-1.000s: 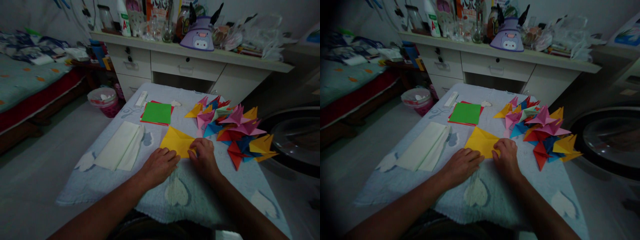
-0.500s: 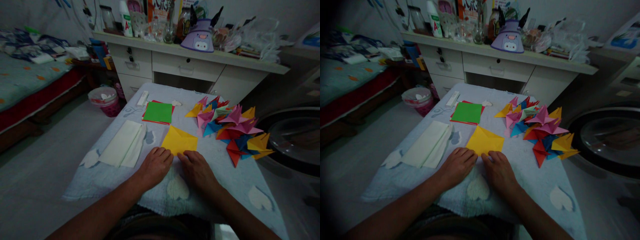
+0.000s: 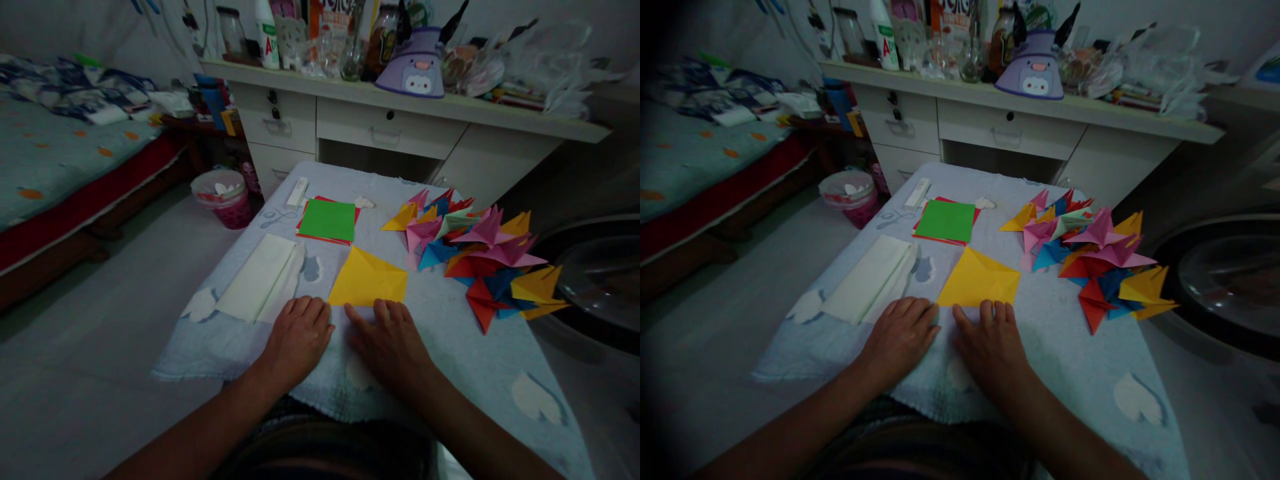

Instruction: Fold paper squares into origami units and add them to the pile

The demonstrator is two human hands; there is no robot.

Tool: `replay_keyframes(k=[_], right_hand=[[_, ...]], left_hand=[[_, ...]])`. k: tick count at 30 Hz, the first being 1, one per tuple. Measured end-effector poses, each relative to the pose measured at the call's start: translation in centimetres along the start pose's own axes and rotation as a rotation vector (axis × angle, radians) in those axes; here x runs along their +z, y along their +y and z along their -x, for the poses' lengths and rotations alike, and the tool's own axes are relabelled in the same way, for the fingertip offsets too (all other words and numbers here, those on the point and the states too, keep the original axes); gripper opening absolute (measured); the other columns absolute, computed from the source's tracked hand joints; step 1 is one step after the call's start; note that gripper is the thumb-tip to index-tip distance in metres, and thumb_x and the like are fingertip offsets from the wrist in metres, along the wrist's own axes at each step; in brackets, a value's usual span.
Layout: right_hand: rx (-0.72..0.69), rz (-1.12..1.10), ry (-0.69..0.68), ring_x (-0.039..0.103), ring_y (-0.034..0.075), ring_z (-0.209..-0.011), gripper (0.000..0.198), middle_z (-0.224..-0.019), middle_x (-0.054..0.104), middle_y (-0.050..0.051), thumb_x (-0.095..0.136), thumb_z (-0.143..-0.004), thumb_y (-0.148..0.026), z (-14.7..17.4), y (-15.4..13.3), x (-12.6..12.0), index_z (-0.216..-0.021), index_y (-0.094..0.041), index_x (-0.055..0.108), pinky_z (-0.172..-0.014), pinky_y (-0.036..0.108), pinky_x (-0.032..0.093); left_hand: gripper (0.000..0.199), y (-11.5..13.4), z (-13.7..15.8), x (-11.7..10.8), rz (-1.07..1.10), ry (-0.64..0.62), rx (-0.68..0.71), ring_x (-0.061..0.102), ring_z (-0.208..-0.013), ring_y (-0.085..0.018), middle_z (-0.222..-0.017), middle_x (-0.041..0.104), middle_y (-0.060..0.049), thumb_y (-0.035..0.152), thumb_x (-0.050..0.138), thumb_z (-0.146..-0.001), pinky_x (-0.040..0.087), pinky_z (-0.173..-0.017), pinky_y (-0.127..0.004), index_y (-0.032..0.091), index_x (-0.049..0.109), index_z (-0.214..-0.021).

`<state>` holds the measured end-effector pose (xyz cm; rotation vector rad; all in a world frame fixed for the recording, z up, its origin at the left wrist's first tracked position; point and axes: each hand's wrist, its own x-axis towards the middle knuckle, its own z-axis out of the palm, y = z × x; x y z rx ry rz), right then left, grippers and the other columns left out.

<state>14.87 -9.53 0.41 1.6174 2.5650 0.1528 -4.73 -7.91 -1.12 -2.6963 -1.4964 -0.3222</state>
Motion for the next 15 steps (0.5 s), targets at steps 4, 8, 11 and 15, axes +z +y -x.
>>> replay_keyframes(k=[4, 8, 11, 15], right_hand=[[0.018, 0.008, -0.039, 0.051, 0.031, -0.102, 0.049, -0.111, 0.059, 0.015, 0.046, -0.094, -0.045, -0.11, -0.24, -0.3, -0.142, -0.033, 0.042, -0.088, 0.051, 0.038], [0.016, -0.002, -0.052, 0.051, 0.03, -0.103, 0.05, -0.112, 0.059, 0.014, 0.048, -0.094, -0.043, -0.26, -0.32, -0.56, -0.142, -0.032, 0.041, -0.089, 0.05, 0.038], [0.03, 0.004, -0.054, 0.051, 0.029, -0.1, 0.051, -0.109, 0.06, 0.013, 0.048, -0.094, -0.042, -0.37, -0.41, -0.67, -0.143, -0.033, 0.04, -0.088, 0.048, 0.038], [0.043, 0.01, -0.047, 0.051, 0.028, -0.097, 0.051, -0.105, 0.059, 0.013, 0.049, -0.093, -0.042, -0.48, -0.57, -0.65, -0.143, -0.035, 0.039, -0.086, 0.047, 0.039]], left_hand=[[0.013, -0.36, 0.62, 0.03, 0.006, 0.073, -0.038, 0.052, -0.09, -0.025, -0.092, 0.061, -0.007, 0.024, 0.057, -0.089, 0.043, -0.08, -0.042, 0.017, 0.063, -0.098], [0.012, -0.47, 0.97, 0.38, 0.047, 0.169, -0.028, 0.052, -0.086, -0.023, -0.09, 0.061, -0.007, 0.019, 0.053, -0.09, 0.044, -0.076, -0.039, 0.017, 0.064, -0.095], [0.018, -0.27, 0.72, 0.68, 0.075, 0.143, 0.031, 0.052, -0.087, -0.022, -0.094, 0.062, -0.006, 0.018, 0.051, -0.092, 0.044, -0.077, -0.039, 0.019, 0.062, -0.106], [0.03, -0.07, -0.01, 0.8, 0.081, 0.039, 0.093, 0.052, -0.097, -0.023, -0.106, 0.062, -0.005, 0.018, 0.053, -0.092, 0.044, -0.083, -0.04, 0.02, 0.055, -0.122]])
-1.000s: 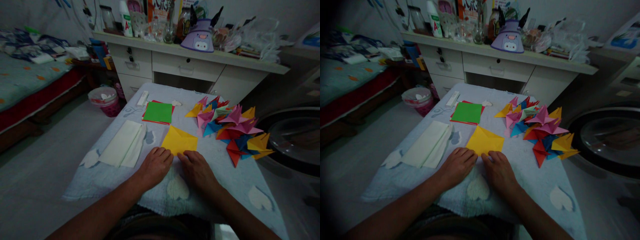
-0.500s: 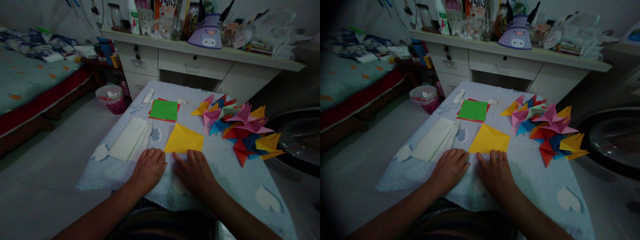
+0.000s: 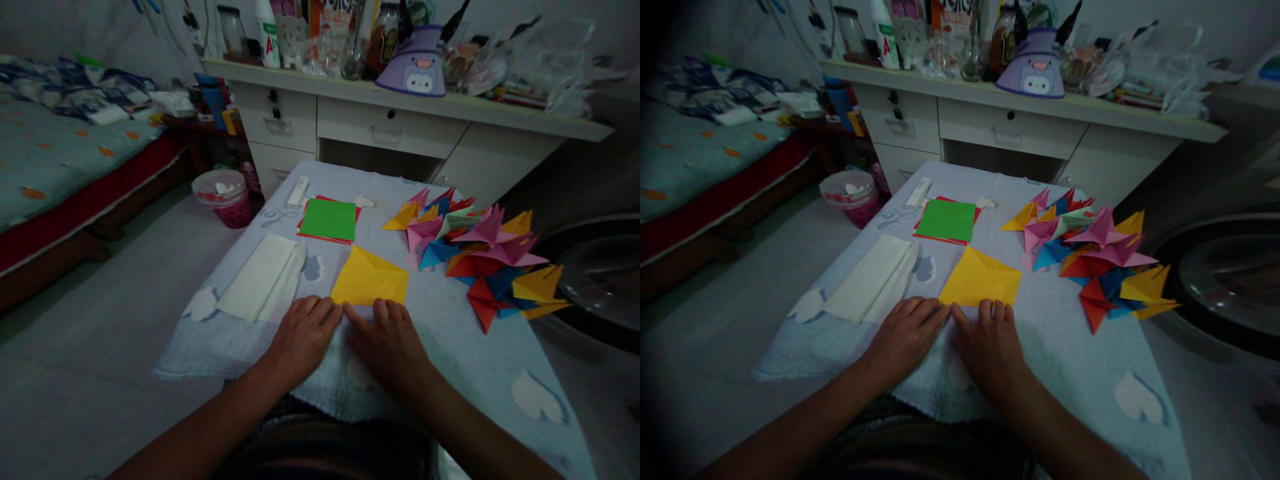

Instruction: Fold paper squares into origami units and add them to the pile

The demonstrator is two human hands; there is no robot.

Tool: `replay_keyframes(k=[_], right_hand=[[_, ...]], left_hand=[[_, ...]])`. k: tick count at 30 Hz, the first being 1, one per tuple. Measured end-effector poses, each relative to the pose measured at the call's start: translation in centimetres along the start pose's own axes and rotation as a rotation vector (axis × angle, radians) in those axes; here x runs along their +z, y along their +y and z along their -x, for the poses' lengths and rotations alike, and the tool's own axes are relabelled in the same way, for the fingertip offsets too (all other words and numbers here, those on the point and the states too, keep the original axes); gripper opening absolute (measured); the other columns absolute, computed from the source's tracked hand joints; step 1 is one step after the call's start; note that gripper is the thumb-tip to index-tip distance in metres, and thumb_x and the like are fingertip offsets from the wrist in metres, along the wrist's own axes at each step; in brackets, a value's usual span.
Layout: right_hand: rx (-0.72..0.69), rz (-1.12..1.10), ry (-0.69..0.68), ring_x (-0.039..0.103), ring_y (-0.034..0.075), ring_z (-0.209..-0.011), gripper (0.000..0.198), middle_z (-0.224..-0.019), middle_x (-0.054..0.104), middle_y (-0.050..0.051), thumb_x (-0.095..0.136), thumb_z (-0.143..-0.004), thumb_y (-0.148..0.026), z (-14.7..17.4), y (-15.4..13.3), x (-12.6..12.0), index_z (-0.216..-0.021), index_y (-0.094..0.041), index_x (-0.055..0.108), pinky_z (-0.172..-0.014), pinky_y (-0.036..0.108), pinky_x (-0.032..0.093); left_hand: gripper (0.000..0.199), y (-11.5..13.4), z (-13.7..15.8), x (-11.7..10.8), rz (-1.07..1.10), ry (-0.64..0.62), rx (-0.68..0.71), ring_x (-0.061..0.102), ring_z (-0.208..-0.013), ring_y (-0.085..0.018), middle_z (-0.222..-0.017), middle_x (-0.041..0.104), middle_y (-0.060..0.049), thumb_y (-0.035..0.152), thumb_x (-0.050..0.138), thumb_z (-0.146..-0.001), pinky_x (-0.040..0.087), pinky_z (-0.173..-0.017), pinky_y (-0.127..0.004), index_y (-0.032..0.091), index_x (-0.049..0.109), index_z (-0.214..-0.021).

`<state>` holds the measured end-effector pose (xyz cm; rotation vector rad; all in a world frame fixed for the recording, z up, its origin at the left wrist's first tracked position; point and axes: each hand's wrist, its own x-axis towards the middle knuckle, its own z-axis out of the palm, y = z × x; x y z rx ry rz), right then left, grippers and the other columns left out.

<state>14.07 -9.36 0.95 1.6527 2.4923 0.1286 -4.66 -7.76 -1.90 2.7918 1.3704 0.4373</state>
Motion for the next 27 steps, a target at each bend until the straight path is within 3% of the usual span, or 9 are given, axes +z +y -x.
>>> replay_keyframes(k=[5, 14, 27], right_hand=[[0.041, -0.022, 0.049, 0.051, 0.029, -0.1, 0.05, -0.109, 0.059, 0.014, 0.052, -0.092, -0.044, 0.1, 0.0, 0.4, -0.14, -0.033, 0.045, -0.088, 0.048, 0.04], [0.102, -0.06, 0.141, 0.048, 0.032, -0.117, 0.045, -0.126, 0.056, 0.015, 0.053, -0.092, -0.039, 1.8, 1.8, 2.4, -0.134, -0.023, 0.053, -0.099, 0.051, 0.038], [0.233, -0.091, 0.192, 0.051, 0.033, -0.112, 0.038, -0.122, 0.06, 0.014, 0.053, -0.09, -0.036, 3.6, 4.5, 3.4, -0.125, -0.021, 0.058, -0.096, 0.054, 0.041]], left_hand=[[0.027, -0.2, -0.5, -0.2, -0.002, -0.066, -0.007, 0.052, -0.099, -0.024, -0.107, 0.062, -0.006, 0.02, 0.049, -0.094, 0.044, -0.086, -0.041, 0.02, 0.056, -0.12], [0.022, -0.2, -0.3, -0.1, -0.005, -0.075, -0.034, 0.053, -0.1, -0.025, -0.109, 0.062, -0.007, 0.022, 0.049, -0.093, 0.043, -0.086, -0.042, 0.018, 0.057, -0.113], [0.024, -0.3, 0.0, 0.0, -0.001, -0.009, -0.041, 0.055, -0.096, -0.025, -0.105, 0.063, -0.009, 0.02, 0.053, -0.09, 0.048, -0.084, -0.041, 0.015, 0.06, -0.112]])
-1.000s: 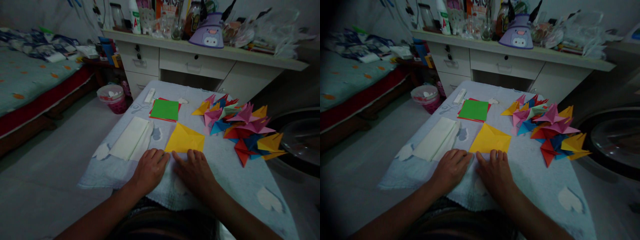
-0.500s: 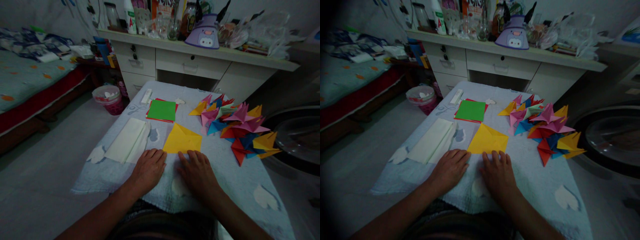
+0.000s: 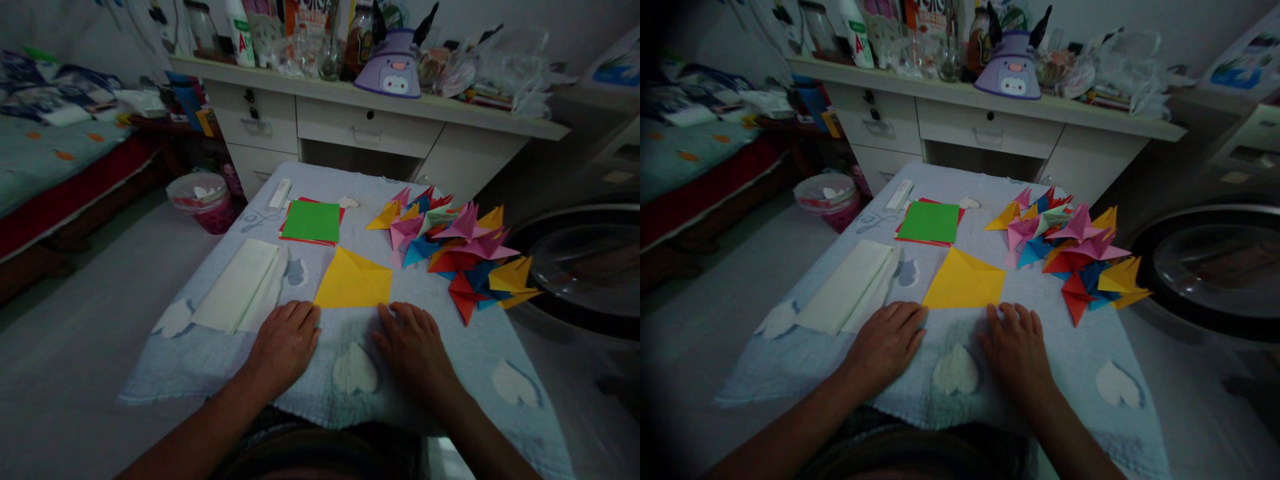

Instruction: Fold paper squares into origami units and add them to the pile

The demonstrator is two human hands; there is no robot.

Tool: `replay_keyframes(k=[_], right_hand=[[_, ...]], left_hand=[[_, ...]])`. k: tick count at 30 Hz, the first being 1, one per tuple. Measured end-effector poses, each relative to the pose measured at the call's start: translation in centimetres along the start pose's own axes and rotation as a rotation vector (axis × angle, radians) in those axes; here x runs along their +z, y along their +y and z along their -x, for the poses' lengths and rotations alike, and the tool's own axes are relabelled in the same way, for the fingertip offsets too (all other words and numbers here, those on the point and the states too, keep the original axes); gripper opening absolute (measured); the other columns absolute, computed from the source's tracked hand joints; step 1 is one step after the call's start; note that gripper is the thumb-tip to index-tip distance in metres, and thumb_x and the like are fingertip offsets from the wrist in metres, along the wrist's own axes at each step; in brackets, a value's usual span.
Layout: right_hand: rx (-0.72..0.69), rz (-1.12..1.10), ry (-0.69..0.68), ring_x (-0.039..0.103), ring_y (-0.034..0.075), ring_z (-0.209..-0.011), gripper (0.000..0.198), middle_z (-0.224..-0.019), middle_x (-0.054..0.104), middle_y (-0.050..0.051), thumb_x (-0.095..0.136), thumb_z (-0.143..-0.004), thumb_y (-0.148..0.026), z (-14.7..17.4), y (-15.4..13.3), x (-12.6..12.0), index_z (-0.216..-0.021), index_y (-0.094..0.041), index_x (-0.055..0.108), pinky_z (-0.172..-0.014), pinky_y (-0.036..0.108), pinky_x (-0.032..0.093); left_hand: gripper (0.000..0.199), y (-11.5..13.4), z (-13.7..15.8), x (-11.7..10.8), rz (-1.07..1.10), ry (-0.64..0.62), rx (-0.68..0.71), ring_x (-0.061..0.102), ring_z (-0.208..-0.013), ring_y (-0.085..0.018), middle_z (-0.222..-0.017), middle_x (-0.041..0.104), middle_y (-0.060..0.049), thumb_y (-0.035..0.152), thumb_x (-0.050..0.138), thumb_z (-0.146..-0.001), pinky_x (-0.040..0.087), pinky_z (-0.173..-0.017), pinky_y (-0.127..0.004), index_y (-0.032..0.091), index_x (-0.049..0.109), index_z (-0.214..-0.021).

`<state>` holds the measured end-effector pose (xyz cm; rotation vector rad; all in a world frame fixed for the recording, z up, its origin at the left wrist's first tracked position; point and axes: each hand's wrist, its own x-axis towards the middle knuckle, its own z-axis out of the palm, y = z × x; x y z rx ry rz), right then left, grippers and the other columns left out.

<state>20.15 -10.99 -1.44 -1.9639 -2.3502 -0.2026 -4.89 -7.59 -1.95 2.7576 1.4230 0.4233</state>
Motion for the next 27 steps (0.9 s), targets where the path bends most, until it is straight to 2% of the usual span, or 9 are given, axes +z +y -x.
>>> replay_keyframes(k=[6, 9, 11, 14, 16, 18, 20, 23, 27], right_hand=[[0.017, 0.004, 0.016, 0.052, 0.032, -0.115, 0.036, -0.124, 0.059, 0.014, 0.051, -0.092, -0.034, 0.4, 0.9, 0.4, -0.124, -0.022, 0.059, -0.095, 0.053, 0.042], [0.022, 0.0, 0.012, 0.056, 0.03, -0.109, 0.033, -0.12, 0.061, 0.013, 0.049, -0.092, -0.031, 0.0, 1.1, -0.3, -0.122, -0.023, 0.06, -0.092, 0.05, 0.044], [0.05, 0.012, -0.04, 0.06, 0.028, -0.098, 0.029, -0.111, 0.064, 0.013, 0.051, -0.091, -0.03, -0.8, 1.2, -1.4, -0.115, -0.021, 0.065, -0.086, 0.047, 0.045], [0.073, 0.016, -0.109, 0.06, 0.028, -0.091, 0.023, -0.097, 0.066, 0.012, 0.051, -0.092, -0.031, -2.4, 1.0, -3.1, -0.089, -0.018, 0.07, -0.081, 0.044, 0.046], [0.056, -0.038, -0.043, 0.059, 0.029, -0.096, 0.024, -0.106, 0.066, 0.014, 0.053, -0.09, -0.029, -3.6, 0.6, -3.6, -0.104, -0.015, 0.067, -0.083, 0.044, 0.046], [0.025, -0.117, 0.026, 0.058, 0.03, -0.102, 0.041, -0.114, 0.064, 0.018, 0.055, -0.088, -0.029, -4.6, 0.2, -3.4, -0.125, -0.009, 0.056, -0.087, 0.044, 0.047], [0.025, -0.179, 0.044, 0.059, 0.031, -0.105, 0.055, -0.118, 0.063, 0.02, 0.057, -0.085, -0.026, -5.5, -0.2, -2.6, -0.135, -0.006, 0.045, -0.088, 0.044, 0.047], [0.087, -0.287, -0.012, 0.061, 0.028, -0.107, 0.065, -0.123, 0.062, 0.018, 0.058, -0.082, -0.022, -6.4, -0.3, -1.0, -0.141, -0.007, 0.037, -0.089, 0.039, 0.049], [0.12, -0.41, 0.017, 0.064, 0.024, -0.102, 0.056, -0.122, 0.064, 0.014, 0.052, -0.08, -0.018, -6.7, 0.3, 0.4, -0.136, -0.014, 0.045, -0.086, 0.037, 0.05]], left_hand=[[0.026, -0.1, -0.1, 0.0, 0.021, -0.015, -0.004, 0.055, -0.098, -0.025, -0.107, 0.063, -0.009, 0.021, 0.053, -0.09, 0.048, -0.085, -0.042, 0.016, 0.06, -0.115], [0.026, -0.1, -0.2, -0.1, 0.034, -0.035, -0.016, 0.055, -0.099, -0.025, -0.108, 0.063, -0.009, 0.021, 0.054, -0.089, 0.047, -0.087, -0.042, 0.017, 0.06, -0.115], [0.026, -0.2, -0.3, -0.4, 0.05, -0.058, -0.025, 0.055, -0.099, -0.025, -0.107, 0.063, -0.008, 0.02, 0.055, -0.088, 0.048, -0.087, -0.042, 0.018, 0.06, -0.113], [0.022, -0.2, -0.6, -1.0, 0.104, -0.087, -0.039, 0.055, -0.097, -0.025, -0.104, 0.063, -0.008, 0.019, 0.057, -0.086, 0.049, -0.086, -0.042, 0.019, 0.062, -0.108], [0.022, -0.3, -0.9, -1.4, 0.17, -0.064, -0.053, 0.055, -0.098, -0.024, -0.105, 0.061, -0.008, 0.019, 0.057, -0.086, 0.048, -0.088, -0.042, 0.02, 0.063, -0.107], [0.025, -0.6, -1.5, -1.6, 0.251, -0.002, -0.073, 0.053, -0.105, -0.024, -0.111, 0.058, -0.009, 0.018, 0.055, -0.086, 0.047, -0.093, -0.042, 0.02, 0.063, -0.109], [0.028, -1.0, -2.3, -1.6, 0.33, 0.057, -0.098, 0.051, -0.113, -0.024, -0.118, 0.055, -0.01, 0.016, 0.053, -0.086, 0.045, -0.098, -0.042, 0.019, 0.062, -0.113], [0.032, -2.0, -3.9, -1.1, 0.429, 0.054, -0.126, 0.053, -0.113, -0.022, -0.119, 0.054, -0.009, 0.014, 0.05, -0.087, 0.046, -0.1, -0.041, 0.02, 0.061, -0.116], [0.035, -2.9, -6.3, -0.5, 0.541, -0.021, -0.141, 0.059, -0.107, -0.019, -0.115, 0.058, -0.008, 0.01, 0.046, -0.085, 0.047, -0.098, -0.039, 0.02, 0.063, -0.113]])
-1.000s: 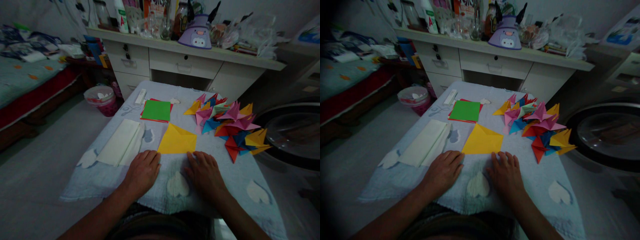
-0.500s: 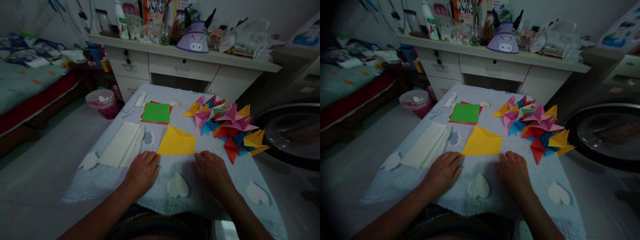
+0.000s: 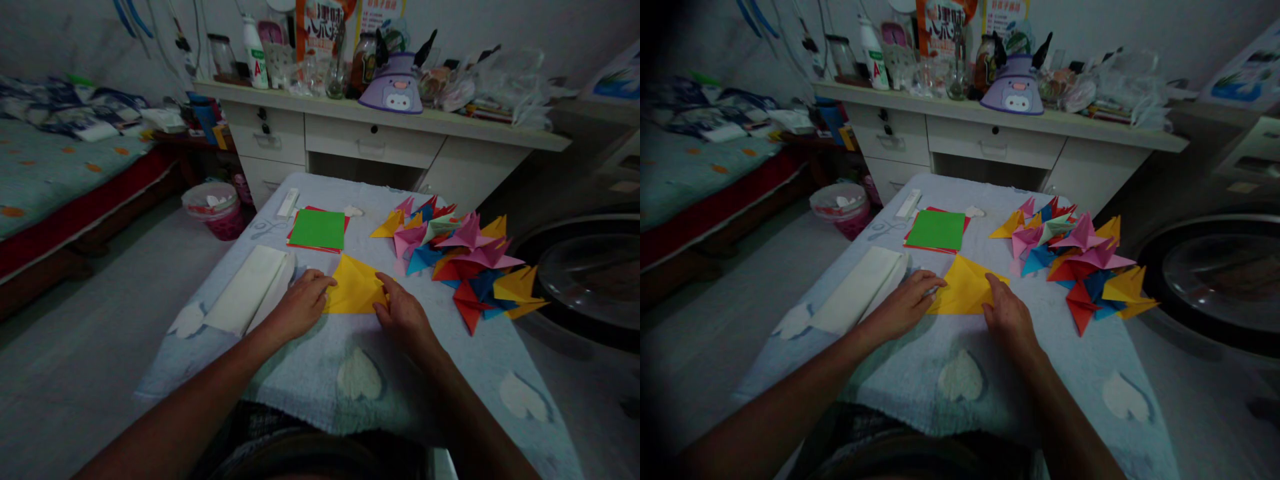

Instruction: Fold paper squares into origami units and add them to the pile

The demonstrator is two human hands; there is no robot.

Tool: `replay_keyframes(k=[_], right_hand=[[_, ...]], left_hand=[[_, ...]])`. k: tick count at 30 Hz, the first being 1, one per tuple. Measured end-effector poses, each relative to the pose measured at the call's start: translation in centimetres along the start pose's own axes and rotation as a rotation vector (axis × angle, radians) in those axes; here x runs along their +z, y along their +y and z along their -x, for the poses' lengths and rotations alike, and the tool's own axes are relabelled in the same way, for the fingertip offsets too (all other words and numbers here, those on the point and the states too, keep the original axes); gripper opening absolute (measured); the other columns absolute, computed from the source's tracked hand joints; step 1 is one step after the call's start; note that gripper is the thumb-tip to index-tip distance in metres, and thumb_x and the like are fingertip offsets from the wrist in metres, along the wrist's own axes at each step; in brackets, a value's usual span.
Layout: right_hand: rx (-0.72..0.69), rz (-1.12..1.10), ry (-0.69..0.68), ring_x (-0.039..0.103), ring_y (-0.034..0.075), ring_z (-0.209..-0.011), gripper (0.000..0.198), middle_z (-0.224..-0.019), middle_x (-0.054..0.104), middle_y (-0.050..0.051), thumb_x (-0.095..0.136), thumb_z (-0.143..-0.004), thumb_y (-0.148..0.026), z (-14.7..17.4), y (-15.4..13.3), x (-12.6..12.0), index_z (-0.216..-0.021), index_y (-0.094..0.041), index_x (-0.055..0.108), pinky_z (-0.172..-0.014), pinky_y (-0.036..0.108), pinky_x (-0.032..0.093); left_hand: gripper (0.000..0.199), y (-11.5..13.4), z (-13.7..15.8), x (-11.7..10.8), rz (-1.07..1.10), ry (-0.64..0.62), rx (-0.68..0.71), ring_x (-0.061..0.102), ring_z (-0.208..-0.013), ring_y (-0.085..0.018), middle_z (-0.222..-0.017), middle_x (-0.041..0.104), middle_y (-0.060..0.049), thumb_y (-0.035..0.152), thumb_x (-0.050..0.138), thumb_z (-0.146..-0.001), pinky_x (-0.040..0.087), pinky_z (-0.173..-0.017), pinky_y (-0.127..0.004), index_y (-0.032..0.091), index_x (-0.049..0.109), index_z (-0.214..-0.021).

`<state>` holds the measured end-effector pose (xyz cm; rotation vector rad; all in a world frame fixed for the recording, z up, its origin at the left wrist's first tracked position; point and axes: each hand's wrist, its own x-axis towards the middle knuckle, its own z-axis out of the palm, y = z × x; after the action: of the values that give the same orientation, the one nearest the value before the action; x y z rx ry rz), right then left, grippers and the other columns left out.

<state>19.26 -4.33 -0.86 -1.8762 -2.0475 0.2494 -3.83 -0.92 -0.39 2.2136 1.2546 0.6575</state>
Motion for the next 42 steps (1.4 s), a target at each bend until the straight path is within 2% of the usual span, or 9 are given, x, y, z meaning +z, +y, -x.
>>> replay_keyframes(k=[4, 9, 13, 20, 23, 27, 34, 38, 42], right_hand=[[-0.104, -0.114, 0.079, 0.064, 0.019, -0.086, 0.03, -0.103, 0.068, 0.007, 0.046, -0.079, -0.016, 0.0, 0.6, 0.0, -0.105, -0.019, 0.062, -0.078, 0.032, 0.051], [-0.167, -0.254, 0.226, 0.06, 0.017, -0.076, 0.014, -0.082, 0.061, 0.004, 0.046, -0.077, -0.013, 0.1, 1.0, -0.7, -0.083, -0.02, 0.057, -0.072, 0.029, 0.049], [-0.168, -0.237, 0.27, 0.059, 0.02, -0.089, 0.018, -0.093, 0.061, 0.006, 0.045, -0.076, -0.011, 0.3, 1.2, -0.9, -0.088, -0.02, 0.055, -0.08, 0.033, 0.048], [-0.177, 0.115, 0.252, 0.046, 0.033, -0.119, 0.033, -0.134, 0.049, 0.014, 0.059, -0.079, -0.016, 1.5, -0.1, -1.2, -0.112, -0.019, 0.061, -0.095, 0.053, 0.043], [-0.275, 0.005, 0.195, 0.055, 0.026, -0.108, 0.037, -0.131, 0.051, 0.013, 0.057, -0.083, -0.014, 2.7, -1.1, -1.0, -0.119, -0.022, 0.056, -0.09, 0.046, 0.052], [-0.464, -0.186, 0.217, 0.053, 0.023, -0.122, 0.052, -0.135, 0.05, 0.014, 0.049, -0.087, -0.008, 4.1, -1.9, 0.0, -0.136, -0.025, 0.04, -0.095, 0.043, 0.054], [-0.404, -0.219, 0.25, 0.062, 0.022, -0.112, 0.045, -0.122, 0.063, 0.01, 0.05, -0.086, -0.009, 4.4, -1.5, 1.5, -0.128, -0.024, 0.052, -0.092, 0.038, 0.057], [-0.326, -0.198, 0.267, 0.066, 0.021, -0.099, 0.023, -0.109, 0.067, 0.009, 0.049, -0.087, -0.01, 4.4, -0.6, 1.6, -0.102, -0.021, 0.063, -0.086, 0.035, 0.058], [-0.279, -0.2, 0.224, 0.066, 0.02, -0.097, 0.017, -0.111, 0.065, 0.01, 0.048, -0.089, -0.011, 4.7, 0.1, 0.8, -0.092, -0.02, 0.062, -0.084, 0.033, 0.058]], left_hand=[[0.037, -0.2, -2.0, 0.5, 0.083, -0.055, -0.032, 0.061, -0.105, -0.019, -0.11, 0.063, -0.008, 0.008, 0.049, -0.081, 0.047, -0.098, -0.037, 0.019, 0.067, -0.111], [0.041, 0.1, -2.5, 0.7, 0.216, -0.023, -0.113, 0.061, -0.104, -0.019, -0.111, 0.065, -0.006, 0.004, 0.049, -0.077, 0.048, -0.095, -0.037, 0.02, 0.068, -0.109], [0.034, 0.9, -1.5, 0.4, 0.383, 0.043, -0.178, 0.063, -0.102, -0.018, -0.113, 0.066, -0.007, 0.008, 0.053, -0.08, 0.049, -0.093, -0.036, 0.019, 0.068, -0.109], [0.044, 1.6, 0.5, 2.2, 0.559, 0.198, -0.235, 0.062, -0.092, -0.017, -0.121, 0.058, -0.01, 0.016, 0.055, -0.083, 0.053, -0.082, -0.035, 0.019, 0.056, -0.127], [0.051, 2.3, 1.2, 3.1, 0.574, 0.229, -0.262, 0.059, -0.086, -0.016, -0.121, 0.052, -0.01, 0.018, 0.056, -0.081, 0.053, -0.08, -0.035, 0.02, 0.051, -0.132], [0.059, 3.4, 2.1, 4.0, 0.667, 0.253, -0.298, 0.056, -0.103, -0.019, -0.126, 0.045, -0.009, 0.018, 0.057, -0.08, 0.049, -0.094, -0.037, 0.023, 0.045, -0.137], [0.084, 5.1, 3.7, 4.5, 1.046, 0.077, -0.297, 0.056, -0.115, -0.022, -0.127, 0.045, -0.011, 0.014, 0.055, -0.075, 0.043, -0.104, -0.042, 0.024, 0.016, -0.149], [0.079, 4.7, 4.9, 4.0, 0.822, 0.031, -0.225, 0.055, -0.115, -0.023, -0.127, 0.046, -0.011, 0.013, 0.054, -0.079, 0.046, -0.102, -0.045, 0.025, 0.019, -0.148], [0.066, 3.3, 5.6, 3.1, 0.199, 0.218, -0.08, 0.042, -0.127, -0.028, -0.134, 0.037, -0.011, 0.012, 0.058, -0.08, 0.04, -0.107, -0.05, 0.027, 0.036, -0.141]])
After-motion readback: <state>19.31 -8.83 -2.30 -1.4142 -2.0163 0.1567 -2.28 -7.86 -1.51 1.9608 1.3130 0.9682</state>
